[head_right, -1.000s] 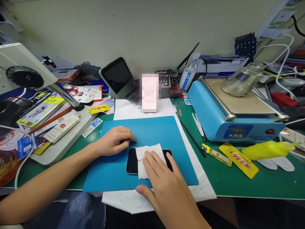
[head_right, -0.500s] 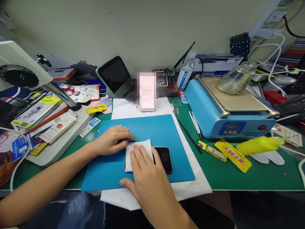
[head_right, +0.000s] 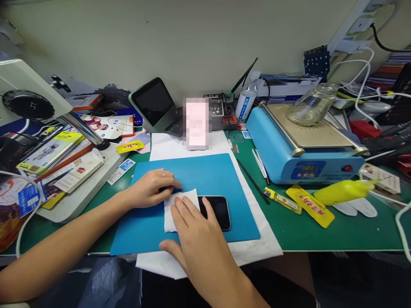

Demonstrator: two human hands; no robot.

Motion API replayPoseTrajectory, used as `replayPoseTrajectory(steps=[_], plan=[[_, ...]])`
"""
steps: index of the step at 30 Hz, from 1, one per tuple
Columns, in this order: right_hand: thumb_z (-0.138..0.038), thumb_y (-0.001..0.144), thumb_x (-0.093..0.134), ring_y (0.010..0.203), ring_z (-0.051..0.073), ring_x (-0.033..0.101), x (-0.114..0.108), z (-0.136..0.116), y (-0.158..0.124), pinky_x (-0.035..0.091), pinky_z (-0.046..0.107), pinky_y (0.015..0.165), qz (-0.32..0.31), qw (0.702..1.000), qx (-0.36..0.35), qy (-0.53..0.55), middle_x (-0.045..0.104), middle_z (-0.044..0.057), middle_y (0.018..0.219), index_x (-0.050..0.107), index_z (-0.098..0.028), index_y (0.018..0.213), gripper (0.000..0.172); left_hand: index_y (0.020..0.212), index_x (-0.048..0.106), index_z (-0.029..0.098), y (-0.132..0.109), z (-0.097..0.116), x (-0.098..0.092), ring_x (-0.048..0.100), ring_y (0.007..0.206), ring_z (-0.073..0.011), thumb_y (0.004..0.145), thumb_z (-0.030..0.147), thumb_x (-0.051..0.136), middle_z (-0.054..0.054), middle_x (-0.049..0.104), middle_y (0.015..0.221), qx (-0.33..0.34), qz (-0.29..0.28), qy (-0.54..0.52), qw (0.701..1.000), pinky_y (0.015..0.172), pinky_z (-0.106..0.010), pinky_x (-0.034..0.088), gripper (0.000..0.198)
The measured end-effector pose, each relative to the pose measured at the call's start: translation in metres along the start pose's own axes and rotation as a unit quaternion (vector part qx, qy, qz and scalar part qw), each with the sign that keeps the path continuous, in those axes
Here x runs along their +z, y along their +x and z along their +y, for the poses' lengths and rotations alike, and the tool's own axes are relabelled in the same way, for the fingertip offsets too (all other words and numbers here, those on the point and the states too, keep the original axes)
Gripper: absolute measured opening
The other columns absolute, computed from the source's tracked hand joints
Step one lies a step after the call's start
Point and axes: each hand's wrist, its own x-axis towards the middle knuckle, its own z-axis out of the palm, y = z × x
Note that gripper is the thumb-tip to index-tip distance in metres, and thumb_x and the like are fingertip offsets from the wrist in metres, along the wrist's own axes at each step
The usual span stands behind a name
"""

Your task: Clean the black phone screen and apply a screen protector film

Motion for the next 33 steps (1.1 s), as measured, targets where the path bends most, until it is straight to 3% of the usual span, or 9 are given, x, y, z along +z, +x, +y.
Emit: replayPoseTrajectory(steps=[3, 7, 12, 16, 21, 27, 33], plan=[[-0.057, 0.103, 0.043, 0.142, 0.026, 0.051, 0.005, -0.004, 0.001, 0.041, 0.053, 0.115, -0.002, 1.000, 0.010, -0.002, 0.056, 0.007, 0.153, 0.052, -0.016, 0.149, 0.062, 0.110, 0.067, 0.017, -0.001, -0.002, 0.000, 0.062, 0.075, -0.0172, 0.098, 0.014, 0.042, -0.003, 0.067, 0.083, -0.007, 0.008, -0.005, 1.000, 0.073, -0.030, 0.042, 0.028], [-0.054, 0.102, 0.047, 0.143, 0.026, 0.050, 0.005, 0.001, -0.027, 0.043, 0.052, 0.111, 0.009, 0.999, -0.003, -0.041, 0.047, 0.006, 0.159, 0.048, -0.016, 0.152, 0.062, 0.112, 0.067, 0.018, -0.002, -0.004, 0.000, 0.062, 0.076, -0.0172, 0.101, 0.017, 0.043, -0.003, 0.068, 0.086, -0.008, 0.010, -0.006, 1.000, 0.073, -0.030, 0.043, 0.026], [-0.050, 0.105, 0.042, 0.136, 0.029, 0.057, -0.011, 0.031, -0.062, 0.029, 0.058, 0.116, 0.037, 0.992, 0.041, -0.114, 0.053, 0.009, 0.154, 0.045, -0.016, 0.153, 0.059, 0.114, 0.066, 0.018, -0.002, -0.002, -0.001, 0.063, 0.078, -0.0177, 0.102, 0.018, 0.043, -0.004, 0.069, 0.088, -0.005, -0.012, -0.013, 1.000, 0.074, -0.031, 0.043, 0.026], [-0.054, 0.106, 0.036, 0.137, 0.031, 0.055, -0.010, 0.040, -0.052, 0.026, 0.062, 0.116, 0.039, 0.988, 0.059, -0.139, 0.054, 0.013, 0.153, 0.047, -0.012, 0.150, 0.062, 0.114, 0.067, 0.018, -0.002, 0.001, -0.001, 0.063, 0.078, -0.0173, 0.103, 0.018, 0.042, -0.004, 0.069, 0.088, -0.001, -0.026, -0.010, 1.000, 0.073, -0.031, 0.043, 0.027], [-0.057, 0.106, 0.029, 0.139, 0.034, 0.053, 0.008, 0.016, -0.035, 0.027, 0.062, 0.116, 0.058, 0.983, 0.092, -0.148, 0.054, 0.019, 0.152, 0.053, -0.005, 0.145, 0.069, 0.112, 0.068, 0.018, -0.002, 0.001, -0.001, 0.063, 0.078, -0.0173, 0.104, 0.020, 0.043, -0.003, 0.068, 0.086, 0.001, -0.011, -0.012, 1.000, 0.073, -0.031, 0.043, 0.026], [-0.059, 0.104, 0.038, 0.139, 0.031, 0.053, 0.004, -0.013, -0.045, 0.033, 0.056, 0.116, 0.048, 0.991, 0.071, -0.098, 0.054, 0.014, 0.154, 0.055, -0.011, 0.145, 0.066, 0.112, 0.068, 0.017, -0.003, 0.003, -0.003, 0.063, 0.076, -0.0166, 0.106, 0.024, 0.040, -0.004, 0.069, 0.085, 0.010, -0.023, -0.002, 1.000, 0.071, -0.031, 0.044, 0.029], [-0.053, 0.104, 0.044, 0.135, 0.027, 0.057, -0.006, 0.002, -0.043, 0.032, 0.053, 0.118, 0.040, 0.995, 0.081, -0.043, 0.063, 0.009, 0.146, 0.059, -0.018, 0.140, 0.052, 0.112, 0.067, 0.019, -0.002, 0.002, -0.003, 0.064, 0.077, -0.0174, 0.105, 0.022, 0.043, -0.004, 0.069, 0.086, 0.012, -0.012, -0.008, 1.000, 0.072, -0.030, 0.045, 0.025]])
